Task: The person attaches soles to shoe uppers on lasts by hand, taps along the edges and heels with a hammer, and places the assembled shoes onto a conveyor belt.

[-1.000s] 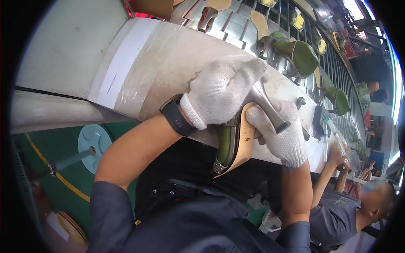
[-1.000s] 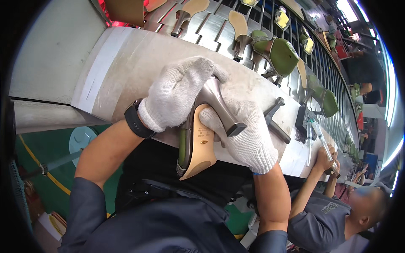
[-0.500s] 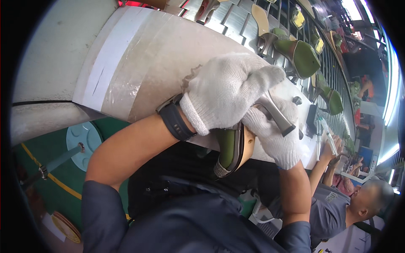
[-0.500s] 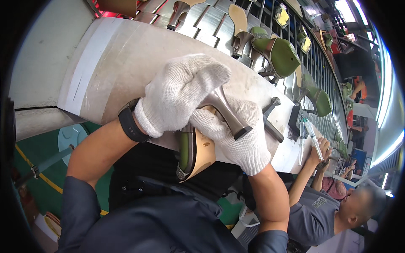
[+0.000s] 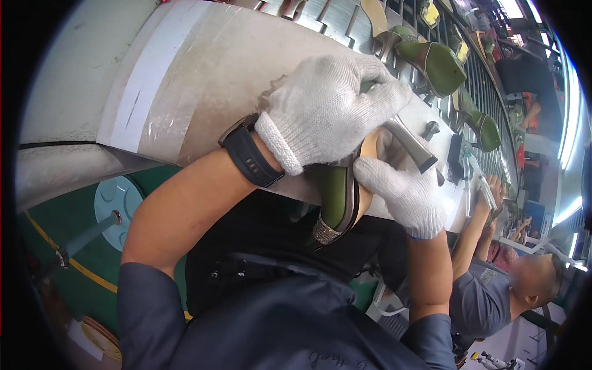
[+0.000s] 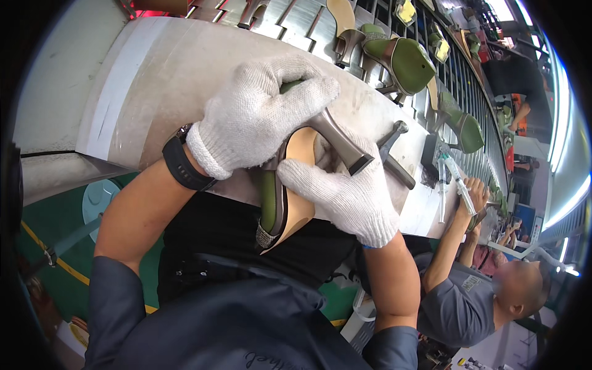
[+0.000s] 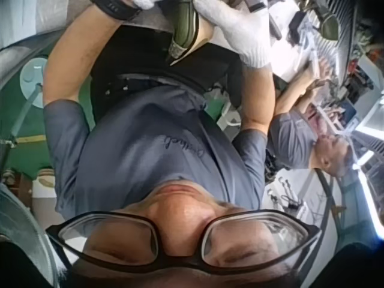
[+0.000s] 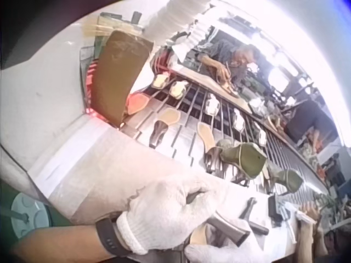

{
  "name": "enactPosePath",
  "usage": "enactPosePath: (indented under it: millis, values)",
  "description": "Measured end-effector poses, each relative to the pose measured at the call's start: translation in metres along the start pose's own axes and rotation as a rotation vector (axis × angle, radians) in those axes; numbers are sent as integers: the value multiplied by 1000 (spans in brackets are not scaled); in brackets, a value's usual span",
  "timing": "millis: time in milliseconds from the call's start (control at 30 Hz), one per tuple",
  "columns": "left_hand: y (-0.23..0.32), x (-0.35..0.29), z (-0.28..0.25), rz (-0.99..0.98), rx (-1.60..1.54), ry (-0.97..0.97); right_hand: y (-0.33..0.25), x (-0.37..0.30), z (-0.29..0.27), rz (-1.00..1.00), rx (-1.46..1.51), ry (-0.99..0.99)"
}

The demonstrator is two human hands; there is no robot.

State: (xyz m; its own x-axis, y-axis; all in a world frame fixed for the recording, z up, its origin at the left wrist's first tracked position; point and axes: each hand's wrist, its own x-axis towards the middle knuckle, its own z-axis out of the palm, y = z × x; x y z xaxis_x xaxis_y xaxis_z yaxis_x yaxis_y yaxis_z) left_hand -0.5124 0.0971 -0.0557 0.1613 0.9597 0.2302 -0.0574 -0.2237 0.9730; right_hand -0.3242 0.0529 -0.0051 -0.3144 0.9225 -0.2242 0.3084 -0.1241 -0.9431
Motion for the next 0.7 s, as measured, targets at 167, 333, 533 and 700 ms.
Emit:
enactPosePath:
  millis: [167,333,533,700]
  values:
    - [-4,1,-6,-35,-19,-11,-6,20,0,-212,-449,8]
    - [0,-1,-16,-98,-95,-46,-11,25,18,-67,-48,122]
    - [-1,-50,-32,196,69,387,-15,-13,-23,-218,-470,-33]
    - [-4,-128,-36,573,593,137,-3,-27,-42,-472,-951,57]
